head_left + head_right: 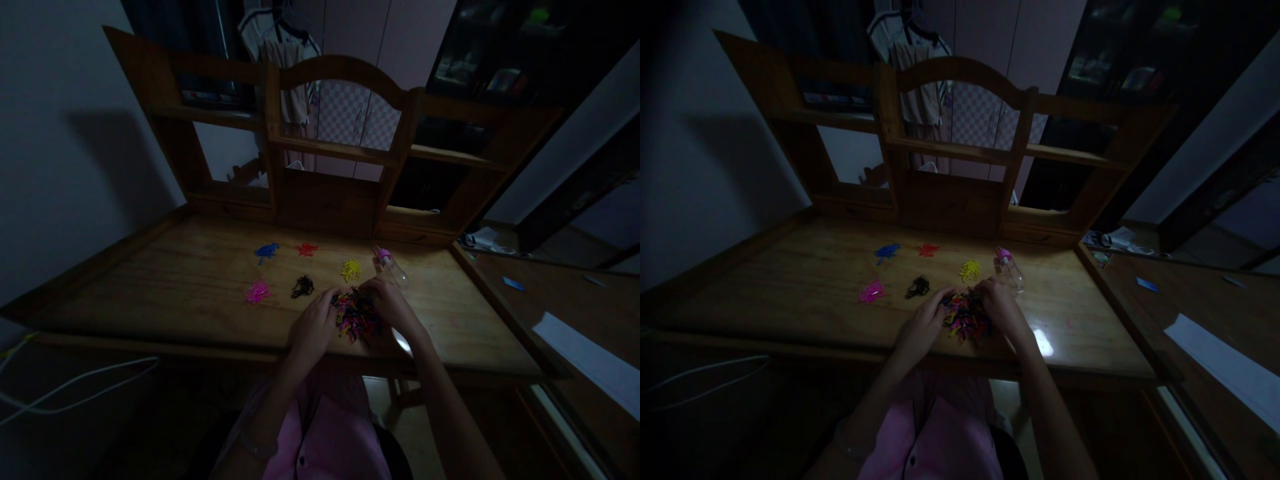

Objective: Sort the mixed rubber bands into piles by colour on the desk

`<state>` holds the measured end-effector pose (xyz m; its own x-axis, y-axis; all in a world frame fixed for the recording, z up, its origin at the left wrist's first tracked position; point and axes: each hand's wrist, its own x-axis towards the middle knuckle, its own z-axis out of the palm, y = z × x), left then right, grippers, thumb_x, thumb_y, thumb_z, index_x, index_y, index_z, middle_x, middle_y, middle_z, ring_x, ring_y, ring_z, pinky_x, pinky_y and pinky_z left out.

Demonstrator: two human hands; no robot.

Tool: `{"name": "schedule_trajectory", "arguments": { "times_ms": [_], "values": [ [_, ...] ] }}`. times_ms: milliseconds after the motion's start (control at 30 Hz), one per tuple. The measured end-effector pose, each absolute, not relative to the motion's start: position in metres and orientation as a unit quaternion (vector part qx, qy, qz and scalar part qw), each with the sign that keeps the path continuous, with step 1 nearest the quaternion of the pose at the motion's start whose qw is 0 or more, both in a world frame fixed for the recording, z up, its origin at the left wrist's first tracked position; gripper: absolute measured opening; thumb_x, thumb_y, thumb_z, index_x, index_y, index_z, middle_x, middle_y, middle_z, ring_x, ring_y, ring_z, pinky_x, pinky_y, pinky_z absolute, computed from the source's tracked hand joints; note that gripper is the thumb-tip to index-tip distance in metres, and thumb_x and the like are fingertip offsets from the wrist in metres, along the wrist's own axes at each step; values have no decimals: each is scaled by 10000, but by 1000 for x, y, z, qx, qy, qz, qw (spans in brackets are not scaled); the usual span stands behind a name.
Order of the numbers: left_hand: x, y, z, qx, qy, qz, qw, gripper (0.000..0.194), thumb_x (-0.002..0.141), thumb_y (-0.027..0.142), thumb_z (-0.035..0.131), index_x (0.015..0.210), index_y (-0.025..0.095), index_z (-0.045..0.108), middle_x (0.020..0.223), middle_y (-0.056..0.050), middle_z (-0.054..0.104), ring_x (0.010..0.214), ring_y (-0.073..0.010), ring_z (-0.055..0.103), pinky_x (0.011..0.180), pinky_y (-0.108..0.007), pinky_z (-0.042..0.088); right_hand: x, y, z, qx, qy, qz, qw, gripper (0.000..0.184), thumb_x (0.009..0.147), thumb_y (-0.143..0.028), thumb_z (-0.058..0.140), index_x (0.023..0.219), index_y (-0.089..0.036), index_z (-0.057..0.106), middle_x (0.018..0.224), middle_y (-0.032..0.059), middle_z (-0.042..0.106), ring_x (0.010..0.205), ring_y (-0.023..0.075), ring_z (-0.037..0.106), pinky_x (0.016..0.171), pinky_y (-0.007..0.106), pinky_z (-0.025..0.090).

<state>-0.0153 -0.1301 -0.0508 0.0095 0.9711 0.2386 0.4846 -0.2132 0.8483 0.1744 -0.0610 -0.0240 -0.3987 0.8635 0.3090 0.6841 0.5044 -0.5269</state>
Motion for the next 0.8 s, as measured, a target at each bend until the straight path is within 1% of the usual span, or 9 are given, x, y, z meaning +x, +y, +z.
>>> {"name": "schedule_trajectory", "arguments": {
  "times_ms": [67,133,267,400,500,633,800],
  "values": [
    [-18,-131,-50,651,552,435,288,444,902,90,370,1269,245,569,1313,-36,621,1227,-182,561,1072,-362,420,178,-62,-27,-455,-818,198,289,422,744,29,424,949,-160,741,972,98,727,926,212,667,856,342,499],
    [-20,-131,-50,654,548,441,279,439,895,72,374,1236,245,590,1270,-32,638,1182,-178,584,1037,-348,443,182,-64,-29,-440,-810,213,323,412,762,9,425,964,-177,732,968,76,727,918,204,667,851,339,500],
    [-20,-131,-51,658,549,449,253,376,915,104,412,1184,266,619,1205,-19,656,1115,-183,610,975,-338,472,191,-76,-30,-436,-776,172,422,383,821,-24,406,958,-208,712,974,54,711,963,204,649,868,346,478],
    [-18,-130,-51,679,524,454,241,263,932,202,499,1143,270,640,1166,-28,660,1103,-189,613,972,-333,477,201,-91,-33,-458,-734,155,478,324,838,-49,418,863,-214,695,890,32,699,873,192,650,794,317,473],
    [-17,-130,-51,713,498,440,221,205,906,222,566,1076,276,667,1153,-27,647,1121,-192,593,994,-339,465,203,-97,-37,-490,-694,124,513,291,827,-54,434,791,-211,676,813,15,681,810,186,642,748,302,461],
    [-14,-132,-51,741,499,409,187,192,859,207,622,1033,276,667,1180,-29,612,1154,-206,558,1020,-368,447,201,-99,-41,-488,-695,101,518,269,818,-54,448,766,-206,664,788,14,665,787,187,628,743,308,448],
    [-10,-131,-55,745,523,384,156,179,810,175,636,975,243,643,1177,-52,586,1140,-232,552,1015,-404,451,200,-101,-41,-482,-712,91,503,259,813,-42,457,780,-202,659,805,28,658,801,198,613,743,319,435]
  ]
}}
